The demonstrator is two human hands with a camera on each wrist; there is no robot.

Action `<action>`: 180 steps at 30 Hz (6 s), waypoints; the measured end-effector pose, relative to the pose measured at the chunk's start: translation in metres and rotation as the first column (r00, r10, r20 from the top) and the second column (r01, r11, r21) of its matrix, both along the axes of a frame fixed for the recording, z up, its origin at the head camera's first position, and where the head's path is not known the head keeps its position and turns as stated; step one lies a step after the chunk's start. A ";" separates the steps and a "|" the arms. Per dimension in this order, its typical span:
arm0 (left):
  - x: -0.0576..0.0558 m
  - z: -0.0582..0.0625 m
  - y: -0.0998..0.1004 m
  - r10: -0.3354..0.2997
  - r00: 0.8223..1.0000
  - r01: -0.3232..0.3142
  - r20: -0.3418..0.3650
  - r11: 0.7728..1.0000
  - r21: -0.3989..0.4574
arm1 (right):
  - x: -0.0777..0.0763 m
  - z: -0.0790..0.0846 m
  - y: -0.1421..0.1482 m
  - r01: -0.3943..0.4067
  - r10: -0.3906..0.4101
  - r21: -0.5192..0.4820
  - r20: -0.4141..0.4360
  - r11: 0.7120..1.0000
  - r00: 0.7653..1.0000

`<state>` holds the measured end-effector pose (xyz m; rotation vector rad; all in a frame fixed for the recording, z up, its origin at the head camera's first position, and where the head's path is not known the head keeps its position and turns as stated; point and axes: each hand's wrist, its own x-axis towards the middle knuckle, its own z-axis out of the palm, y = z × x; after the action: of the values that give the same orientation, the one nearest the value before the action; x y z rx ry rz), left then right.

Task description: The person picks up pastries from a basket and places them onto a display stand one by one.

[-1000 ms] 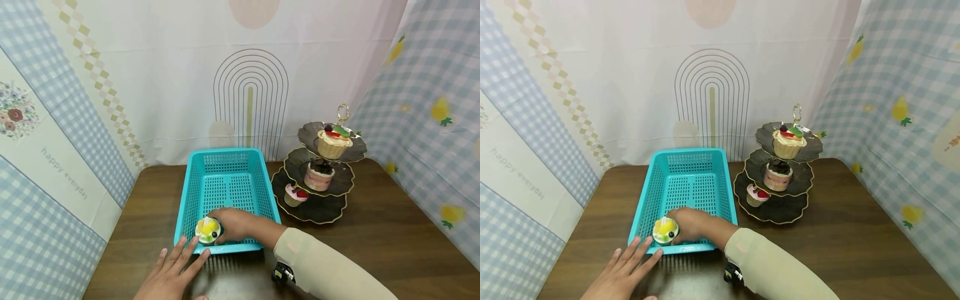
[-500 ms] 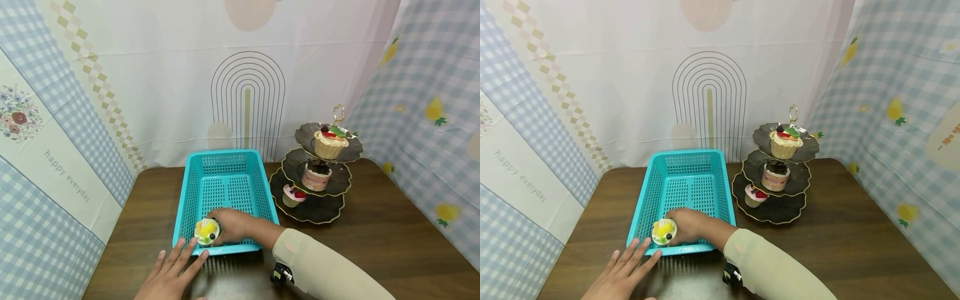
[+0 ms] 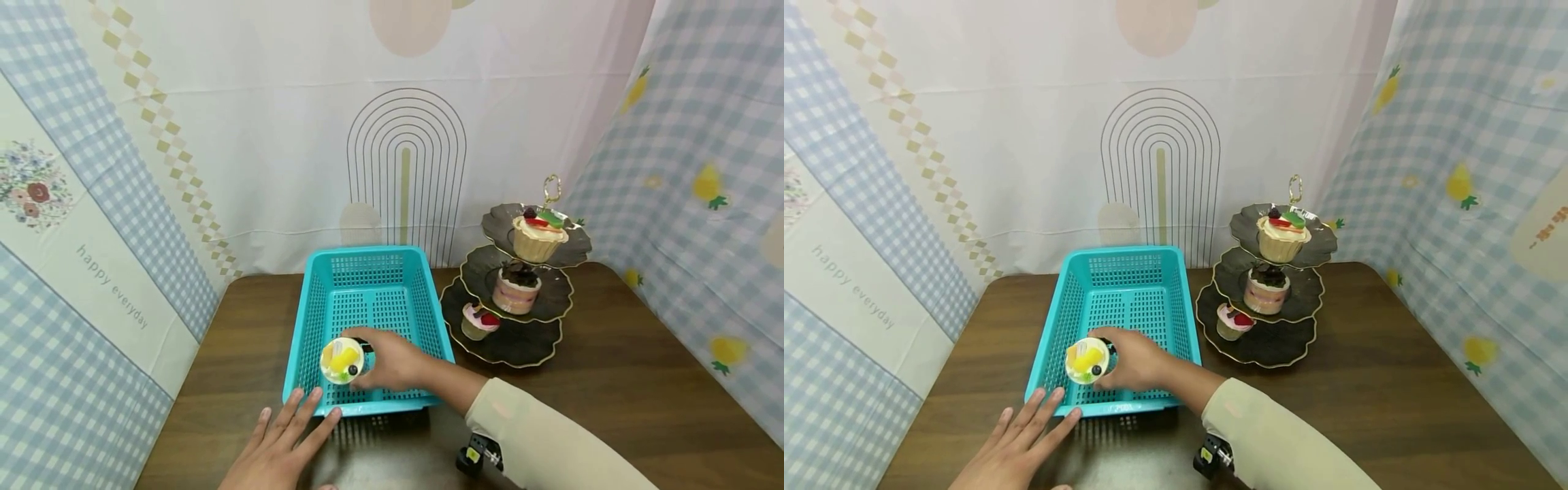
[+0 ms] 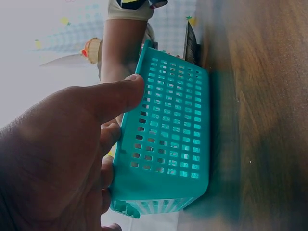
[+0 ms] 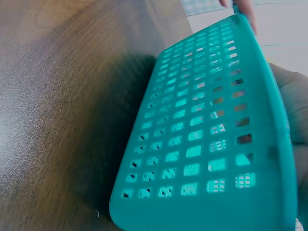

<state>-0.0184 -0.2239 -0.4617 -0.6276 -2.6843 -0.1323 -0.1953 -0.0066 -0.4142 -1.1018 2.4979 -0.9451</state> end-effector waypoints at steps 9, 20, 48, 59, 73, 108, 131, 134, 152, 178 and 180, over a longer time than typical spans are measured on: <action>0.000 0.001 0.002 0.022 0.997 -0.023 0.067 1.000 0.010 | -0.001 0.011 0.030 0.060 -0.048 -0.156 0.077 0.986 0.996; 0.000 0.004 0.002 0.024 0.993 -0.028 0.117 0.999 0.030 | 0.003 0.024 0.081 0.150 -0.140 -0.164 0.073 0.975 0.987; -0.002 0.001 -0.001 -0.003 1.000 0.003 -0.005 1.000 -0.026 | 0.008 0.026 0.174 0.283 -0.274 -0.210 0.073 0.936 0.959; -0.003 0.002 -0.001 -0.009 1.000 0.009 -0.002 0.999 -0.034 | 0.010 0.029 0.193 0.334 -0.323 -0.172 0.088 0.927 0.942; -0.003 0.002 0.000 -0.005 1.000 0.004 -0.017 0.999 -0.049 | 0.014 0.021 0.215 0.378 -0.371 -0.143 0.076 0.915 0.926; -0.001 0.001 -0.001 0.011 1.000 -0.011 0.005 1.000 -0.021 | -0.008 -0.029 0.256 0.533 -0.534 -0.071 0.005 0.843 0.845; -0.002 0.001 -0.002 -0.005 1.000 0.005 0.001 1.000 -0.027 | -0.046 -0.048 0.268 0.632 -0.624 -0.004 -0.162 0.775 0.765; -0.002 0.001 -0.001 -0.003 1.000 0.003 0.002 1.000 -0.030 | -0.050 -0.050 0.269 0.640 -0.633 -0.006 -0.158 0.768 0.758; -0.002 0.000 -0.001 0.006 1.000 -0.005 0.016 1.000 -0.019 | -0.057 -0.052 0.263 0.667 -0.661 0.006 -0.136 0.745 0.738; -0.003 0.002 -0.004 -0.036 0.999 0.036 0.005 0.998 -0.042 | -0.050 -0.050 0.260 0.680 -0.672 0.047 -0.120 0.732 0.731; -0.003 0.003 -0.004 -0.040 0.999 0.040 -0.007 0.998 -0.045 | -0.049 -0.049 0.260 0.679 -0.671 0.049 -0.122 0.732 0.732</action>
<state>-0.0219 -0.2279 -0.4590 -0.6942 -2.6747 -0.0800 -0.2440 0.2533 -0.4631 -0.1596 3.0498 -0.9275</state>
